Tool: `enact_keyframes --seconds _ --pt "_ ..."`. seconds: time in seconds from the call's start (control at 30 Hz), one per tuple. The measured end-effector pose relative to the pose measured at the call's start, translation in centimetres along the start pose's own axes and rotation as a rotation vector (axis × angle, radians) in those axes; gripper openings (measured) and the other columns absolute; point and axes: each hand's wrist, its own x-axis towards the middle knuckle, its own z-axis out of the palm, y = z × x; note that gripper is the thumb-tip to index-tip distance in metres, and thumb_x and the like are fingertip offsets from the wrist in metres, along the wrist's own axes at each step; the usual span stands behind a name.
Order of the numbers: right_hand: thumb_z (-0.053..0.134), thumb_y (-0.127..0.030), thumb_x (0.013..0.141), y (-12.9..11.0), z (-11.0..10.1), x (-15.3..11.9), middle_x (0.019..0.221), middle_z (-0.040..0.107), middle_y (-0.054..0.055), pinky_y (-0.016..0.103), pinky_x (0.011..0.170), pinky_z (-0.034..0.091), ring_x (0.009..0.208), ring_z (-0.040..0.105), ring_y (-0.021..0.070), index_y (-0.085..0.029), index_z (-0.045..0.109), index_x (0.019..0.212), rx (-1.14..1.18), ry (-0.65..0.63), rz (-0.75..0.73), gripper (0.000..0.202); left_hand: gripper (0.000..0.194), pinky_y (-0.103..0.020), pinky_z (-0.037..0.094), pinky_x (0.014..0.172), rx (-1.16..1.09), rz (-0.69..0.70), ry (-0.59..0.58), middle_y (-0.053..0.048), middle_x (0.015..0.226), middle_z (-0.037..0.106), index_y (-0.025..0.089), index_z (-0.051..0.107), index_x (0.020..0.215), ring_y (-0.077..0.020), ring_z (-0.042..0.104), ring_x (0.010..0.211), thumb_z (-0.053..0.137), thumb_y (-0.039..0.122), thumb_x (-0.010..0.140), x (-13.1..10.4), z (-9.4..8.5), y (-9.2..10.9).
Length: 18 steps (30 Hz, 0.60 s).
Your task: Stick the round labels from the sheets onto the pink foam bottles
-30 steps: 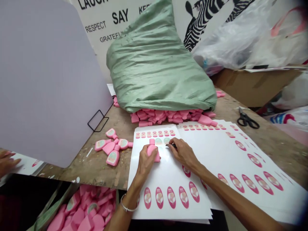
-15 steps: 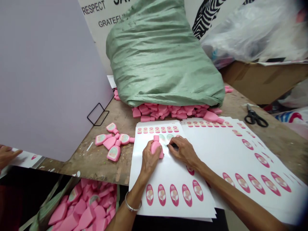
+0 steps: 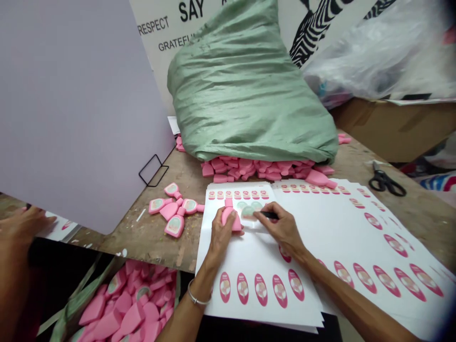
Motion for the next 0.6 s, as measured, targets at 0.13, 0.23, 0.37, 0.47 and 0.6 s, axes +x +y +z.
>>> enact_keyframes --seconds 0.13,0.23,0.37,0.47,0.6 --pt "0.060 -0.047 0.080 -2.6 -1.0 0.0 0.071 0.062 0.000 0.026 0.059 0.044 0.063 0.055 0.0132 -0.019 0.063 0.080 0.169 -0.102 0.130 0.028 0.049 -0.027 0.056 0.058 -0.297 -0.067 -0.047 -0.011 0.092 0.066 0.011 0.058 0.102 -0.0185 0.066 0.073 0.050 0.056 0.084 -0.9 0.1 0.6" --pt "0.061 -0.047 0.079 -4.3 -1.1 -0.4 0.080 0.069 0.001 0.027 0.063 0.047 0.069 0.059 0.0150 -0.021 0.070 0.089 0.217 -0.164 0.133 0.029 0.049 -0.029 0.057 0.061 -0.363 -0.090 -0.079 -0.011 0.092 0.068 0.011 0.059 0.108 -0.0201 0.067 0.077 0.046 0.054 0.087 -1.7 0.5 1.3" --pt "0.062 -0.047 0.079 -5.4 -0.7 -0.9 0.087 0.071 0.003 0.031 0.068 0.050 0.076 0.063 0.0185 -0.022 0.072 0.089 0.222 -0.164 0.110 0.028 0.048 -0.031 0.058 0.064 -0.360 -0.074 -0.107 -0.010 0.090 0.069 0.012 0.059 0.109 -0.0206 0.067 0.078 0.043 0.052 0.089 -2.3 0.8 1.9" --pt "0.062 -0.046 0.079 -5.6 -0.7 -1.0 0.088 0.071 0.003 0.031 0.070 0.051 0.079 0.064 0.0193 -0.022 0.072 0.088 0.229 -0.171 0.097 0.027 0.050 -0.033 0.058 0.066 -0.360 -0.071 -0.126 -0.010 0.086 0.070 0.011 0.060 0.109 -0.0212 0.068 0.078 0.040 0.053 0.090 -2.5 0.7 1.9" --pt "0.062 -0.044 0.080 -5.7 -0.7 -1.0 0.089 0.071 0.003 0.032 0.072 0.051 0.080 0.064 0.0193 -0.021 0.071 0.088 0.224 -0.177 0.087 0.025 0.051 -0.034 0.058 0.067 -0.369 -0.077 -0.137 -0.010 0.085 0.070 0.011 0.060 0.110 -0.0214 0.068 0.078 0.040 0.054 0.090 -2.5 0.6 1.8"
